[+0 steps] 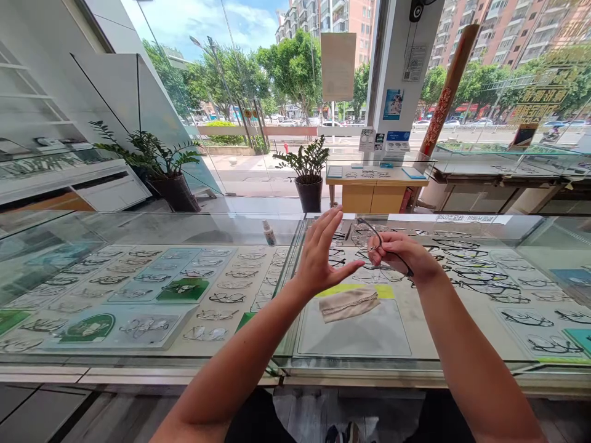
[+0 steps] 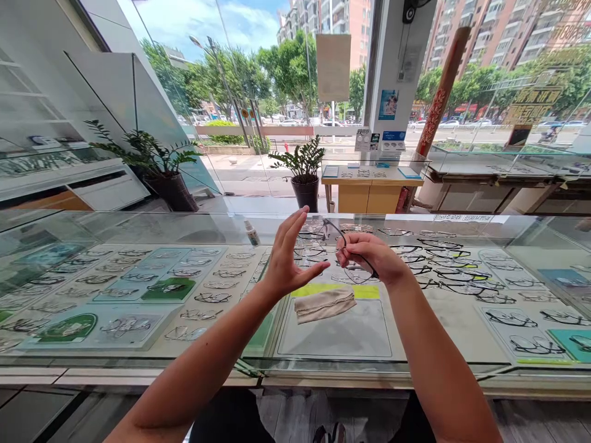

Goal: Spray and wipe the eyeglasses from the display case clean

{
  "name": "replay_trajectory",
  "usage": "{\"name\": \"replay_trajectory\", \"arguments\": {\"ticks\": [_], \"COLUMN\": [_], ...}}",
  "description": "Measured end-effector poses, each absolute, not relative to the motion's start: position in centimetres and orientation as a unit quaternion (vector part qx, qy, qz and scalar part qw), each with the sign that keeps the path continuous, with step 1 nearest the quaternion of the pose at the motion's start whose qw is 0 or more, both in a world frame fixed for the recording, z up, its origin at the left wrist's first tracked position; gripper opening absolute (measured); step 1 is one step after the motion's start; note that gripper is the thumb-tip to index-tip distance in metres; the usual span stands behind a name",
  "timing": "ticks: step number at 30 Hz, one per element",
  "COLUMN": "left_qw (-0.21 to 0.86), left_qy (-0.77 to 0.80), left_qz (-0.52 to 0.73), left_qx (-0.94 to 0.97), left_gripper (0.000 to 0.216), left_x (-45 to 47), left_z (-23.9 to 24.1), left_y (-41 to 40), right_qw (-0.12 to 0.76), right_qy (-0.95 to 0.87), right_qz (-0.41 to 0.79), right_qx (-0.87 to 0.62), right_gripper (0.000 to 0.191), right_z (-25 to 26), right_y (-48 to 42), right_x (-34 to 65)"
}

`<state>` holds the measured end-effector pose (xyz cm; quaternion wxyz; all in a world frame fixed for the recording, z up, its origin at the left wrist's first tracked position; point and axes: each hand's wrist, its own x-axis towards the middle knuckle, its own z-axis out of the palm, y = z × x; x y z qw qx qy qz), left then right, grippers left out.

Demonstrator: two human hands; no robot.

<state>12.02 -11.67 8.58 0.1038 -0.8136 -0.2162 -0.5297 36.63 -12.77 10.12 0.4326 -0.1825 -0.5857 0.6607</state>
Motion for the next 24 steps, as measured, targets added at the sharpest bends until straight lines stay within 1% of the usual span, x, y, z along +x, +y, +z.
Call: {"name": "replay_trajectory", "arguments": {"ticks": [3,6,9,12,15,18,21,24], "left_qw": [0.089,0.074,0.059,0.042,0.049,0.083,0.114,0.125], "left_qy": [-0.212,-0.214,-0.212,-0.208,-0.204,-0.220,-0.253,-0.274], "left_qz": [-0.517,-0.515,-0.515,-0.525,-0.549,-0.574,-0.601,-0.633], "left_qx": [-0.824,-0.827,-0.829,-0.824,-0.809,-0.784,-0.750,-0.714], "left_gripper": [0.094,0.082,0.073,0.073,0.072,0.068,0.063,0.059], "left_x": [12.1,12.1,12.1,12.2,12.3,11.9,11.4,11.2], "left_z": [8.6,8.4,8.3,8.3,8.6,9.9,12.8,16.3], "left_y": [-11.7,-11.6,-11.7,-12.0,-12.5,-12.4,-11.1,-9.1], "right_qw": [0.379,0.348,0.338,0.347,0.370,0.410,0.487,0.566], "right_qy": [-0.600,-0.615,-0.632,-0.649,-0.676,-0.710,-0.716,-0.712], "right_qz": [0.678,0.677,0.664,0.640,0.590,0.506,0.405,0.272], "right_qx": [-0.191,-0.206,-0.212,-0.221,-0.242,-0.268,-0.292,-0.316], "right_gripper": [0.017,0.018,0.022,0.027,0.033,0.042,0.042,0.042], "right_z": [10.0,9.8,9.9,10.3,11.1,12.7,15.0,17.5], "right_y": [-12.7,-12.4,-12.3,-12.7,-13.5,-14.1,-13.9,-12.9], "right_x": [36.9,37.2,37.3,37.4,37.8,38.5,38.8,38.3]}}
